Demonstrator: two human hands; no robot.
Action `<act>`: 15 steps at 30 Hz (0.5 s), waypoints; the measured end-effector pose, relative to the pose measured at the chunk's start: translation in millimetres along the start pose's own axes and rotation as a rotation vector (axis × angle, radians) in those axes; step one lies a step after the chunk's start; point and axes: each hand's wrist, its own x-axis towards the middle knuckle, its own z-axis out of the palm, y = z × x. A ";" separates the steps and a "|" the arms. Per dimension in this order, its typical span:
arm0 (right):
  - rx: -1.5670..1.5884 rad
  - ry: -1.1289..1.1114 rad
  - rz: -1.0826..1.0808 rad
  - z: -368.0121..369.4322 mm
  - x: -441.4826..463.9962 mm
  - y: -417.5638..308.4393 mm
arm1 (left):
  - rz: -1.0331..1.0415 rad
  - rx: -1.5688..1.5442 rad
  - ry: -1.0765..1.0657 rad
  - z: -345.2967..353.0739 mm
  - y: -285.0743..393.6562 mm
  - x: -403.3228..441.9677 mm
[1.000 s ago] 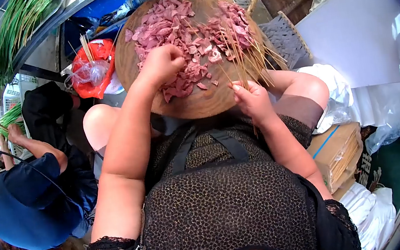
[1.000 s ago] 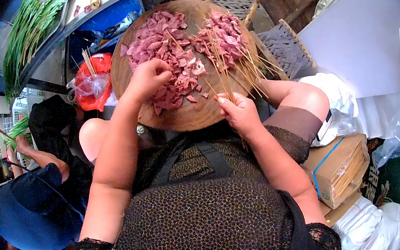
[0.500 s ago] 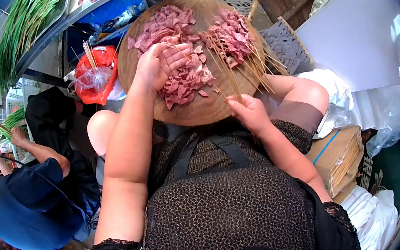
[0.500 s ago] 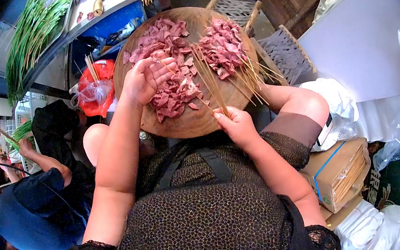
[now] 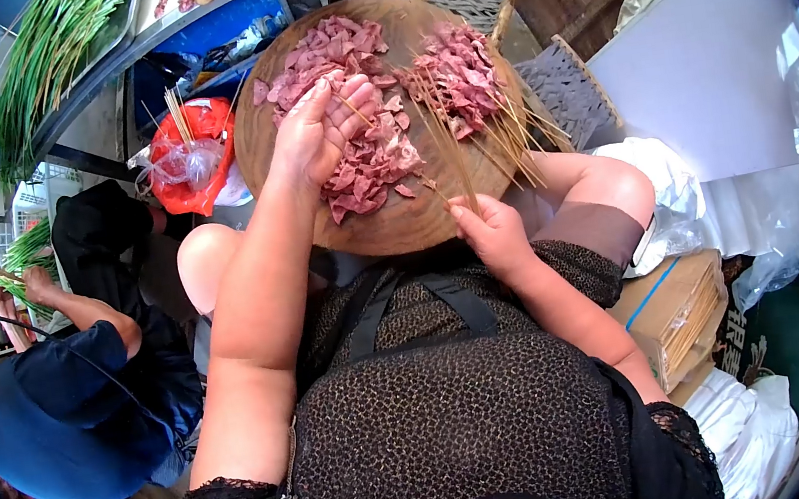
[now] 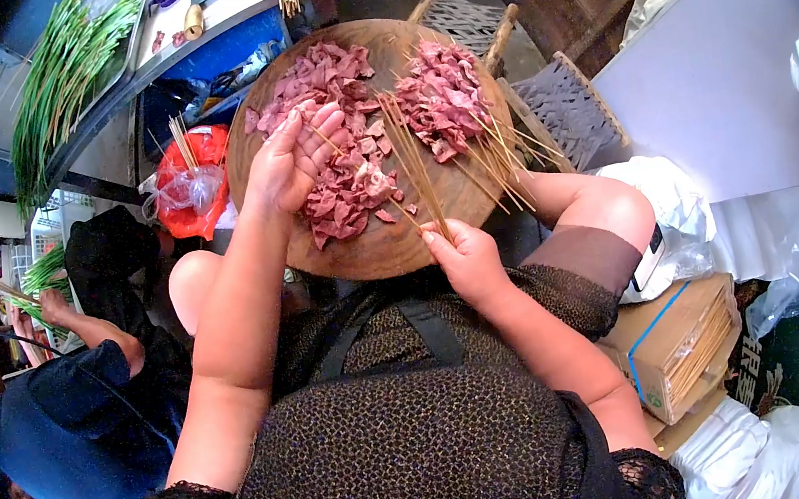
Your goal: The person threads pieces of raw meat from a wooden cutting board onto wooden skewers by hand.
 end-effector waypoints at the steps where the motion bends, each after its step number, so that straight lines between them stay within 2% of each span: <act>1: 0.000 0.007 0.006 1.5 -0.1 1.6 | 0.007 -0.011 0.004 0.7 -0.1 -0.7; 7: -0.046 0.010 -0.033 2.8 0.8 2.9 | 0.076 -0.084 0.025 4.5 -0.4 -2.8; 15: -0.054 0.007 -0.056 1.4 -1.1 0.7 | 0.033 -0.051 0.021 4.4 3.9 -4.3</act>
